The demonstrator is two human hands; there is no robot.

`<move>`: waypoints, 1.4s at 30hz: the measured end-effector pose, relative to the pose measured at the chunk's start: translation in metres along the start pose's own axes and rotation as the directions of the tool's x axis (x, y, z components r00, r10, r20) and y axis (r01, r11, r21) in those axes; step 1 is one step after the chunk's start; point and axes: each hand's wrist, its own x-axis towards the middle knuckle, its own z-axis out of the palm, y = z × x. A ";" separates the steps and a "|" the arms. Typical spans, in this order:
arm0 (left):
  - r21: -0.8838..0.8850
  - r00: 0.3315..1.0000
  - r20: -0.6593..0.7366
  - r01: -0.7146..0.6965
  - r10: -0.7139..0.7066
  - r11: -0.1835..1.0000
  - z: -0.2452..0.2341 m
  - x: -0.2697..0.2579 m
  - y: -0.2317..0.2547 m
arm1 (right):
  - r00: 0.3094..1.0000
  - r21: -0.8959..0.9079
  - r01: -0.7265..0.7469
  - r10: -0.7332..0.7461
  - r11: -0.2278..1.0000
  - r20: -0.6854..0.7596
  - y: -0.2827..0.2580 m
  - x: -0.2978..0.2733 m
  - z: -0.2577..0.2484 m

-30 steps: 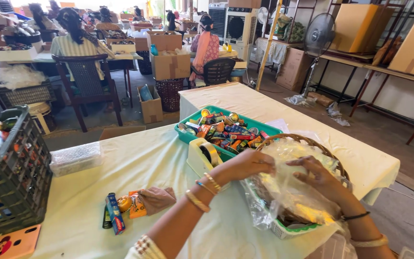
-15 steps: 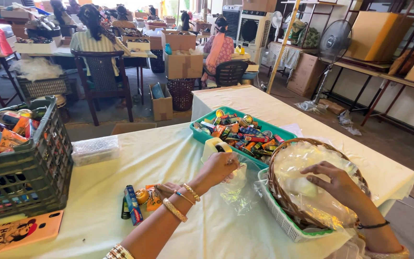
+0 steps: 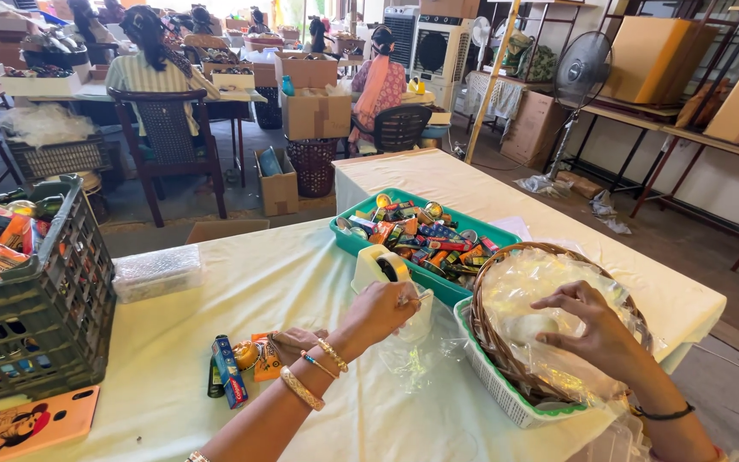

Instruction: Sort and organize small items and packages into bins and bags.

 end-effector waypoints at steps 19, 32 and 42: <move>-0.156 0.986 -0.154 0.037 -0.061 0.987 -0.040 -0.068 -0.036 | 0.979 0.282 0.194 -0.168 0.940 -0.114 -0.165 0.064 0.138; -0.122 0.776 -0.616 0.080 -0.139 0.989 -0.106 -0.161 -0.119 | 0.982 0.940 -0.170 0.125 0.297 0.138 -0.155 0.142 0.294; -0.051 0.919 -0.391 -0.086 0.059 0.995 -0.086 -0.167 -0.133 | 0.988 0.614 0.147 -0.085 0.776 -0.129 -0.218 0.117 0.255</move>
